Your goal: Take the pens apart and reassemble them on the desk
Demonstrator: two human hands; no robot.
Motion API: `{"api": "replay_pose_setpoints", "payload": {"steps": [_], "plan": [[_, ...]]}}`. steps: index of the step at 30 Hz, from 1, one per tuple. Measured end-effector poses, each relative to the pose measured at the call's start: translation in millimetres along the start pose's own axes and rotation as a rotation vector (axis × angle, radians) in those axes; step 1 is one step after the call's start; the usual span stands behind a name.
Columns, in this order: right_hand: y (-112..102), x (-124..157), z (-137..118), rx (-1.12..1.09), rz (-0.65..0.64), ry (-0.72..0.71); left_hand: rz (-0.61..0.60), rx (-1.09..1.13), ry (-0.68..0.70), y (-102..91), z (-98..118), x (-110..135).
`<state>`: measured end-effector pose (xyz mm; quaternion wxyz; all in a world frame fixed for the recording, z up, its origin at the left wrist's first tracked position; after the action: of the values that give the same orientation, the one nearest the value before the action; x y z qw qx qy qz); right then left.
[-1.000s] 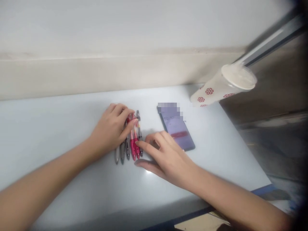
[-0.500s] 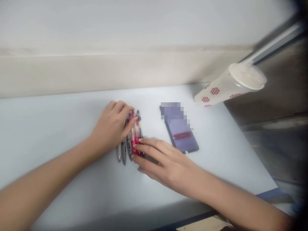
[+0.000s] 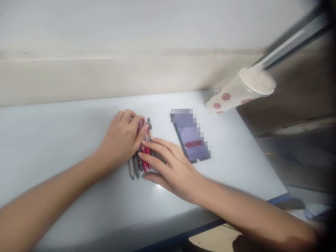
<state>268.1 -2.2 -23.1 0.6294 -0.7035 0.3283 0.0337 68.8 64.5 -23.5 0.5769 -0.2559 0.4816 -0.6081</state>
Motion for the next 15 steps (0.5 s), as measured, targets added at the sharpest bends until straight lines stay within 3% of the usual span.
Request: {"api": "replay_pose_setpoints", "payload": {"steps": [7, 15], "plan": [[-0.2, -1.6, 1.8, -0.007, -0.001, 0.071, 0.033, 0.001, -0.025, 3.6, 0.1, 1.5], [0.0, -1.9, 0.2, -0.030, 0.005, 0.035, 0.015, -0.002, -0.032, 3.6, 1.7, 2.3]]}}
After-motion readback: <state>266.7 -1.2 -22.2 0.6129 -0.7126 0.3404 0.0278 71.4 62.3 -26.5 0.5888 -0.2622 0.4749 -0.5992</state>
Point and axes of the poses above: each hand's wrist, its own x-axis away from the middle knuckle, its own y-axis out of the palm, z = x × y, the point moved 1 cm from there along -x, towards the middle knuckle, and after that the axes turned 14 degrees about -y, right-handed, at the moved point
